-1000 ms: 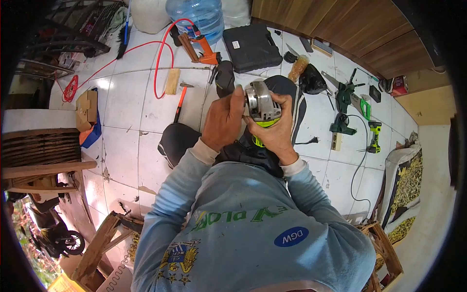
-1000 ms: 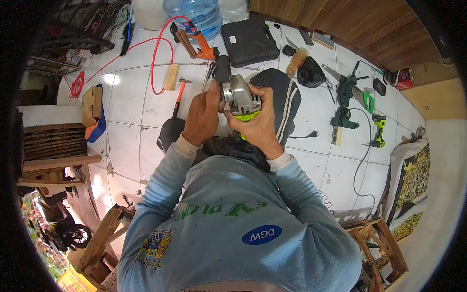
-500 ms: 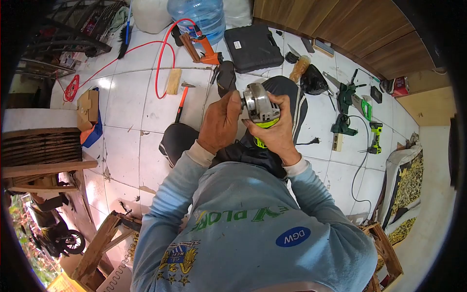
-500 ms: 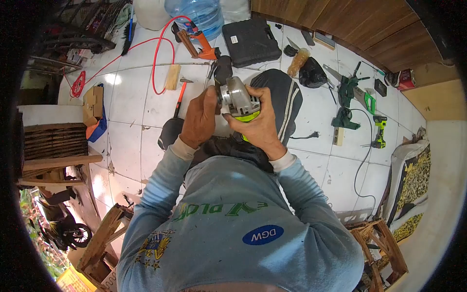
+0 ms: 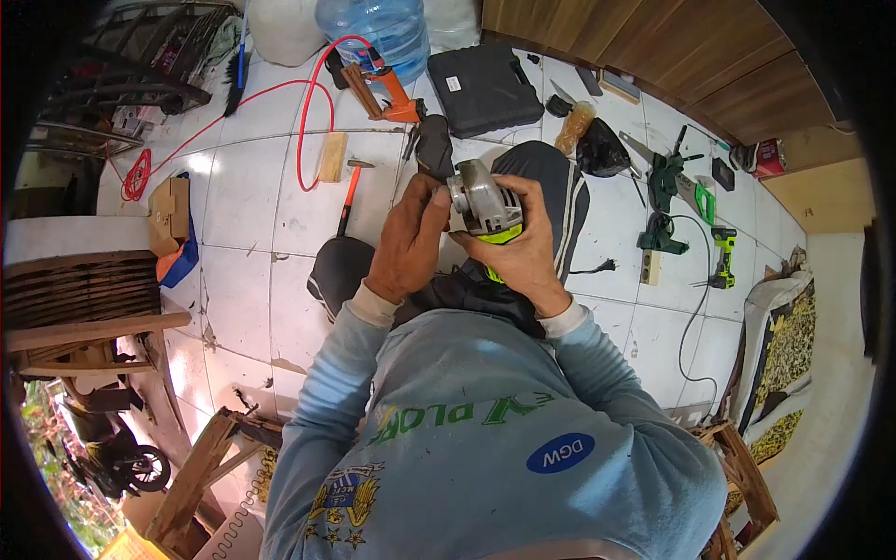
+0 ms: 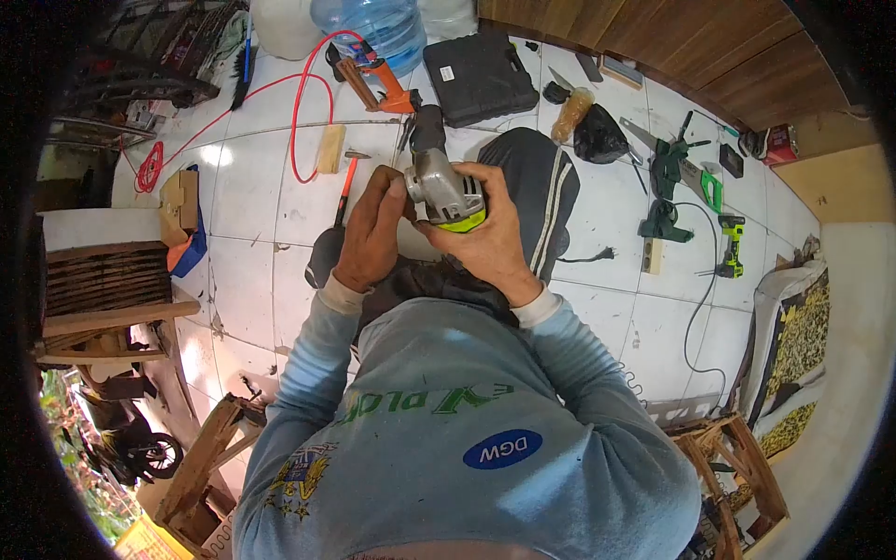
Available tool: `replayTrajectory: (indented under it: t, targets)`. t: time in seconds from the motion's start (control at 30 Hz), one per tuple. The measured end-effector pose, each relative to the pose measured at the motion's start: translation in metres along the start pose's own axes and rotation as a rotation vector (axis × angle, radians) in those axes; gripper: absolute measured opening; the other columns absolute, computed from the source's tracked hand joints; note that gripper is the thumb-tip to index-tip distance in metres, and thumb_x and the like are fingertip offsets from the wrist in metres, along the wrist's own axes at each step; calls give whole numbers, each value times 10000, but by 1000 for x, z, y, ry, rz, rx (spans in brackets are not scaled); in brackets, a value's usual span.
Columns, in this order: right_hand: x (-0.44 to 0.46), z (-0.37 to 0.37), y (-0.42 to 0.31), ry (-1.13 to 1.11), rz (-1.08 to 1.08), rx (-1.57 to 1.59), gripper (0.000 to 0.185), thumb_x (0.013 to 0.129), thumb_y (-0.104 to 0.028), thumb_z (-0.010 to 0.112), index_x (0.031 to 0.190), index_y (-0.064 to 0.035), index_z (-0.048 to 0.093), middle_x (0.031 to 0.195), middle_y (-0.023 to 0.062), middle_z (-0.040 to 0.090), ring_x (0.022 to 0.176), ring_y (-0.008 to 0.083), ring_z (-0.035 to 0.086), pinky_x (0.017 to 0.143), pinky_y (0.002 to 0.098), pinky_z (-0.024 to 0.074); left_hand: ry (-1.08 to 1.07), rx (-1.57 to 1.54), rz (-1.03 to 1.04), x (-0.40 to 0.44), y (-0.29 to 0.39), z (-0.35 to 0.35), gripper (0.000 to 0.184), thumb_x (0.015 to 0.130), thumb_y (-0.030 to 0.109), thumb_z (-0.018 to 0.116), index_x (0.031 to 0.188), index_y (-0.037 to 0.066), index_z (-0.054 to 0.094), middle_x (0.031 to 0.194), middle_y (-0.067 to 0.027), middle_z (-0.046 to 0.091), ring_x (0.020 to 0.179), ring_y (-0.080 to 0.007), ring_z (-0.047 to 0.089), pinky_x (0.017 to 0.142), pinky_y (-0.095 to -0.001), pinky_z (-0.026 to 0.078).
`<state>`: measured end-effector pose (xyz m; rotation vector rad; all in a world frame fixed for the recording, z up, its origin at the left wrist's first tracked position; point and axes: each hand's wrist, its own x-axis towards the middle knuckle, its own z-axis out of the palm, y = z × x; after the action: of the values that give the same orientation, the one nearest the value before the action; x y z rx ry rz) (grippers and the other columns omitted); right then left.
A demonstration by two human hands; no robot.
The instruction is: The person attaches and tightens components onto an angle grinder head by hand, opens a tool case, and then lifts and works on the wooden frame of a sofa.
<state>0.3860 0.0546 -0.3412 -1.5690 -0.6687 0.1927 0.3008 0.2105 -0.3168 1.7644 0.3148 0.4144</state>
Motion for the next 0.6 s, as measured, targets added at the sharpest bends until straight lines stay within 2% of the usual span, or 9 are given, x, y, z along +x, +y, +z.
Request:
replayTrajectory:
  t: [0.13, 0.23, 0.43, 0.6]
  targets:
    - [3, 0, -1, -32, 26, -14, 739, 689, -103, 944, 1308, -37, 546, 1153, 90, 631, 1059, 160, 625, 919, 296, 516, 10, -145, -160, 1, 0, 2, 416, 1121, 341, 456, 1062, -45, 599, 785, -106, 575, 750, -151, 503, 676, -340, 440]
    - [2, 0, 0, -19, 21, 11, 748, 690, -95, 943, 1317, -34, 540, 1160, 94, 632, 1060, 161, 629, 921, 297, 516, -27, 57, -124, 3, 3, -3, 445, 1125, 356, 445, 1062, -53, 607, 791, -132, 584, 772, -172, 512, 692, -352, 454]
    - [-4, 2, 1, 30, 24, 23, 757, 691, -101, 938, 1323, -33, 527, 1189, 105, 617, 1083, 182, 629, 939, 317, 512, 2, 39, -137, 2, 6, 6, 465, 1124, 368, 443, 1034, -57, 610, 776, -156, 586, 775, -190, 508, 707, -374, 463]
    - [-8, 2, 14, 43, 19, -54, 776, 692, -131, 932, 1326, -30, 497, 1215, 132, 583, 1109, 228, 620, 969, 350, 502, -39, 63, -185, 9, -2, 9, 522, 1125, 404, 410, 1032, -68, 613, 773, -181, 606, 771, -228, 584, 727, -393, 481]
